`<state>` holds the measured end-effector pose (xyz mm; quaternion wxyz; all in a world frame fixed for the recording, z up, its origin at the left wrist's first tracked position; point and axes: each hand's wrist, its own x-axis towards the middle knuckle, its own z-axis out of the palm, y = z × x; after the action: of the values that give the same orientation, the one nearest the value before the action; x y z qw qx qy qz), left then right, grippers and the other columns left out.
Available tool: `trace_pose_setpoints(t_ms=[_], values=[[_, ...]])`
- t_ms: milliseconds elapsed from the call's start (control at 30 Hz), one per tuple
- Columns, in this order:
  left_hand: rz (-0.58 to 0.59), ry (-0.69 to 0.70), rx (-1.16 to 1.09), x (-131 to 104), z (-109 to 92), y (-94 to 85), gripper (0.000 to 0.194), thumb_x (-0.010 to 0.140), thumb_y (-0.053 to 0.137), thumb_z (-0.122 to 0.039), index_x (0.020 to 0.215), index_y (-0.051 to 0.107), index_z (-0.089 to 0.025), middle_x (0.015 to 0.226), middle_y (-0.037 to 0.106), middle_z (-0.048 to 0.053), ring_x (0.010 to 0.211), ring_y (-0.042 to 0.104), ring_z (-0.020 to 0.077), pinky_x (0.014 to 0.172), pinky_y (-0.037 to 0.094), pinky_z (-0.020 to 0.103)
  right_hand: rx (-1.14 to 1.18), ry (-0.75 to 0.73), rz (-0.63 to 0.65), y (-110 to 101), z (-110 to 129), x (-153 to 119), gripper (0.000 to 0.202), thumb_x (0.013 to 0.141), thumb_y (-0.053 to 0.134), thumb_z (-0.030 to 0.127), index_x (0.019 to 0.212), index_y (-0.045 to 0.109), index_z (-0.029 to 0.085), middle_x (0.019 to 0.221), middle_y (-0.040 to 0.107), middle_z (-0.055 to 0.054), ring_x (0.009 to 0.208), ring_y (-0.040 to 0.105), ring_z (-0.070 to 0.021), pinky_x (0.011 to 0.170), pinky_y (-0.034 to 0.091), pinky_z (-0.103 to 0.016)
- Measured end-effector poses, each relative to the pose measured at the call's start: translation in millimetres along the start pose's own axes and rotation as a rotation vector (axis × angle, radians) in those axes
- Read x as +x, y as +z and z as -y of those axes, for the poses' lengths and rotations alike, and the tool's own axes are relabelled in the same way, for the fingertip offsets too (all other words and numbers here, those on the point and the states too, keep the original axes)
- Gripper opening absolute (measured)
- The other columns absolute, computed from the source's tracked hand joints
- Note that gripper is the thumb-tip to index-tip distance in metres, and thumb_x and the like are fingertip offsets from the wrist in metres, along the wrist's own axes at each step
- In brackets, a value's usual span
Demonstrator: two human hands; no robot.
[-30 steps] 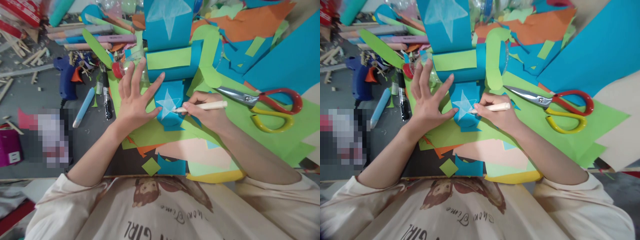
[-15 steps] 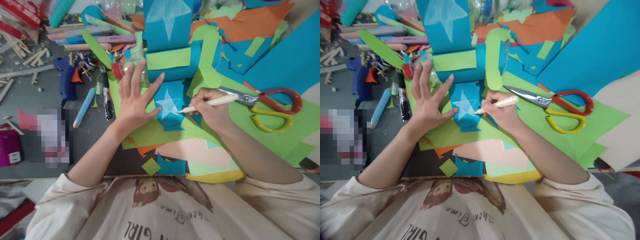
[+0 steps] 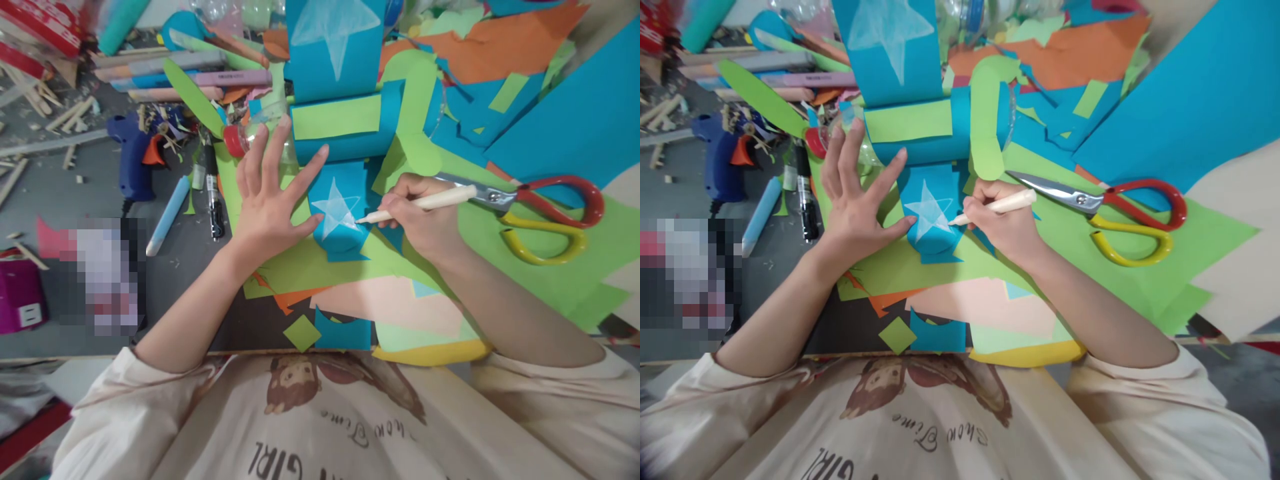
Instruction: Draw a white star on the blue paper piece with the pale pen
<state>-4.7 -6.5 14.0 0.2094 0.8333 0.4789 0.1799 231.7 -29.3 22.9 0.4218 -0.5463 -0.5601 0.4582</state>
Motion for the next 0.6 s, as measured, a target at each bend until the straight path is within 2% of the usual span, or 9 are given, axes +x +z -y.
trace_pose_setpoints(t_ms=[100, 300, 433, 600], values=[[-0.003, -0.004, 0.000, 0.3, -0.5, 0.3, 0.071, 0.086, 0.060, -0.045, 0.152, 0.034, -0.045, 0.165, 0.022, -0.009, 0.154, -0.013, 0.0337, 0.125, -0.007, 0.060, -0.041, -0.021, 0.020, 0.0, -0.3, 0.2, 0.039, 0.080, 0.069, 0.045, 0.052, 0.050, 0.025, 0.046, 0.053, 0.002, 0.043, 0.048, -0.0131, 0.042, 0.036, -0.030], [0.004, -0.007, 0.011, 0.6, -0.8, -0.4, 0.070, 0.087, 0.058, -0.046, 0.152, 0.034, -0.045, 0.166, 0.020, -0.009, 0.154, -0.012, 0.0347, 0.125, -0.007, 0.061, -0.054, -0.064, 0.024, 0.6, -1.2, 0.0, 0.047, 0.081, 0.069, 0.044, 0.048, 0.041, 0.025, 0.042, 0.045, 0.003, 0.041, 0.043, -0.0118, 0.041, 0.034, -0.030], [0.008, -0.001, 0.008, 0.6, 0.6, -0.1, 0.069, 0.088, 0.057, -0.048, 0.153, 0.033, -0.045, 0.166, 0.019, -0.010, 0.153, -0.014, 0.0332, 0.126, -0.006, 0.060, 0.005, -0.012, -0.012, 1.0, -0.6, -0.2, 0.040, 0.081, 0.069, 0.039, 0.051, 0.047, 0.024, 0.045, 0.053, 0.002, 0.042, 0.050, -0.0127, 0.040, 0.038, -0.028], [-0.005, 0.015, -0.018, 0.0, 1.6, 1.4, 0.070, 0.087, 0.058, -0.046, 0.153, 0.033, -0.044, 0.165, 0.020, -0.010, 0.153, -0.016, 0.0327, 0.126, -0.007, 0.060, -0.016, 0.010, 0.002, 0.8, -1.0, -0.5, 0.032, 0.082, 0.069, 0.035, 0.056, 0.054, 0.023, 0.053, 0.060, 0.001, 0.046, 0.055, -0.0126, 0.044, 0.043, -0.028]])
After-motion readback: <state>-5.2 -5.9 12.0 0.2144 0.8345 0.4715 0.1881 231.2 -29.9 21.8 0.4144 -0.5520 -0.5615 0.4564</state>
